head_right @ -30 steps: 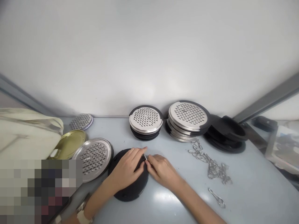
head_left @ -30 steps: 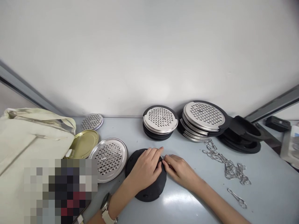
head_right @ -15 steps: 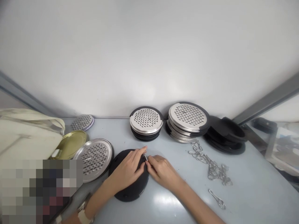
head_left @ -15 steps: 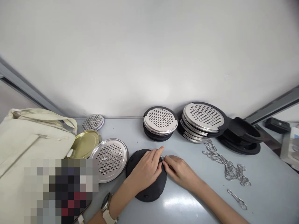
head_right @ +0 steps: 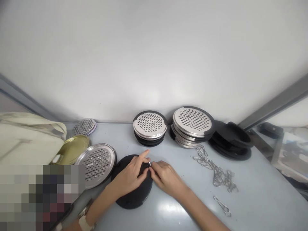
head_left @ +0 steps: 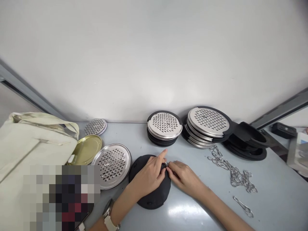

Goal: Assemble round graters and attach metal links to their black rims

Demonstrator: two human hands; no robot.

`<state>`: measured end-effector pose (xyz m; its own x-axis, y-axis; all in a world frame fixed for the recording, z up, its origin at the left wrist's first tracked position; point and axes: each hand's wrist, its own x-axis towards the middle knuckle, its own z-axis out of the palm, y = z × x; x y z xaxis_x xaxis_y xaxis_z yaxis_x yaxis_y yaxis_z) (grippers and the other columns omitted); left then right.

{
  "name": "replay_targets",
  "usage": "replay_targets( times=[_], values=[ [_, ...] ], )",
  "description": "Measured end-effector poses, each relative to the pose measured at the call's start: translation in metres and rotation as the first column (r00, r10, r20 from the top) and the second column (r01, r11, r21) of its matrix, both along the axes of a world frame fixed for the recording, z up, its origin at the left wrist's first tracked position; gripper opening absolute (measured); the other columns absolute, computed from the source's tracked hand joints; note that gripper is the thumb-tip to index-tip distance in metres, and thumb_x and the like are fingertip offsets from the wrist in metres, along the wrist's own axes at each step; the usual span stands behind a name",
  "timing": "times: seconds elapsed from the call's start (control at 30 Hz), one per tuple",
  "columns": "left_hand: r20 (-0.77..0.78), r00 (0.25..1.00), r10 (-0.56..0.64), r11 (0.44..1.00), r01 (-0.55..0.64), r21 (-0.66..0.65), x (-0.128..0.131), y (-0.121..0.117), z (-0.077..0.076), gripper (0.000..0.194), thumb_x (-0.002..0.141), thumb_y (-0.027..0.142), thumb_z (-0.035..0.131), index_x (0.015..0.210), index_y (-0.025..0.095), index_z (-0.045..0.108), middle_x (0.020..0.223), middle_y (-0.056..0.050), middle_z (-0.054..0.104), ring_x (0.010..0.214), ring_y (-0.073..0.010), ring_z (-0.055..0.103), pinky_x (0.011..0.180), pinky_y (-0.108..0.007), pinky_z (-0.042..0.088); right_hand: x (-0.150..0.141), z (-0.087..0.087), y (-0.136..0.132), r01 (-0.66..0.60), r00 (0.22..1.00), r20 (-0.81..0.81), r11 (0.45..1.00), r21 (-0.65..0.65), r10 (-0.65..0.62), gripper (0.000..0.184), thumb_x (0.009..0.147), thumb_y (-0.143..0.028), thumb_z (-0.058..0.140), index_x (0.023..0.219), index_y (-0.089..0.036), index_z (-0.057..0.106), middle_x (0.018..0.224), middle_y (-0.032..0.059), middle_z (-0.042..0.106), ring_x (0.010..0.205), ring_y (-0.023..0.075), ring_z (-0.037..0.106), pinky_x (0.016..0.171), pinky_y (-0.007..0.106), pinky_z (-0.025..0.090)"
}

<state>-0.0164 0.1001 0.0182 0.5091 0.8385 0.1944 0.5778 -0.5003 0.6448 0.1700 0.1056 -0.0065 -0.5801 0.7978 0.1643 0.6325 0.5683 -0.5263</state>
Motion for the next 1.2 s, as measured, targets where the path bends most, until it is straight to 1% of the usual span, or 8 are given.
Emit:
replay_targets(
  times=[0.13,0.43,0.63,0.8,0.97,1.2],
  values=[
    [0.001,1.0,-0.007,1.0,0.007,-0.009,-0.0006,0.0001,0.0001,0.066,0.086,0.01,0.046,0.143,0.024,0.014,0.111,-0.005,0.059,0.107,-0.02,0.053,0.093,-0.041,0.047,0.0002,-0.0012,-0.0003,0.005,1.0,-0.004,1.0,-0.005,-0.005,0.019,0.094,-0.021,0.035,0.077,-0.02,0.044,0.068,0.0014,0.053,0.063,0.0149,0.049,0.059,0.027,0.038],
    [-0.02,1.0,-0.017,0.999,0.018,0.031,-0.0009,-0.0002,0.0004,0.061,0.089,0.013,0.044,0.142,0.023,0.017,0.112,-0.008,0.058,0.106,-0.0208,0.054,0.092,-0.041,0.048,-0.0005,0.0009,0.0002,0.011,1.0,-0.003,1.0,-0.021,-0.011,0.02,0.094,-0.021,0.035,0.075,-0.021,0.041,0.066,0.0004,0.051,0.061,0.0146,0.048,0.057,0.027,0.037],
    [-0.044,0.999,-0.008,0.999,0.009,0.041,-0.0004,-0.0007,0.0011,0.06,0.089,0.013,0.043,0.142,0.022,0.016,0.115,-0.008,0.057,0.106,-0.0208,0.054,0.092,-0.04,0.048,0.0003,0.0003,-0.0002,0.018,1.0,-0.003,1.0,-0.019,-0.018,0.02,0.094,-0.021,0.035,0.075,-0.021,0.042,0.067,0.0005,0.052,0.061,0.0147,0.049,0.057,0.026,0.038],
    [-0.056,0.998,-0.026,0.998,0.03,0.062,-0.0006,-0.0007,0.0015,0.056,0.091,0.014,0.039,0.142,0.022,0.018,0.12,-0.009,0.055,0.109,-0.021,0.053,0.092,-0.041,0.048,0.0002,-0.0011,0.0003,0.012,1.0,-0.019,1.0,0.001,-0.012,0.02,0.093,-0.02,0.037,0.075,-0.02,0.043,0.066,0.0005,0.053,0.061,0.0147,0.05,0.057,0.027,0.038],
    [-0.056,0.997,-0.045,0.998,0.048,0.044,-0.0012,-0.0004,0.002,0.054,0.092,0.013,0.036,0.142,0.021,0.017,0.122,-0.01,0.053,0.109,-0.0224,0.052,0.093,-0.043,0.046,0.0002,-0.0024,0.001,0.006,1.0,0.004,1.0,-0.011,-0.006,0.019,0.094,-0.02,0.036,0.076,-0.02,0.043,0.067,0.0013,0.053,0.063,0.0156,0.051,0.058,0.027,0.038],
    [-0.067,0.996,-0.052,0.998,0.054,0.028,-0.0016,-0.0003,0.0019,0.054,0.092,0.014,0.037,0.142,0.021,0.018,0.124,-0.01,0.051,0.111,-0.0217,0.05,0.095,-0.042,0.045,0.0017,-0.002,0.0001,0.011,0.999,0.041,1.0,-0.016,-0.01,0.017,0.093,-0.02,0.035,0.078,-0.02,0.042,0.067,0.0009,0.051,0.063,0.016,0.049,0.059,0.028,0.038]
  ],
)
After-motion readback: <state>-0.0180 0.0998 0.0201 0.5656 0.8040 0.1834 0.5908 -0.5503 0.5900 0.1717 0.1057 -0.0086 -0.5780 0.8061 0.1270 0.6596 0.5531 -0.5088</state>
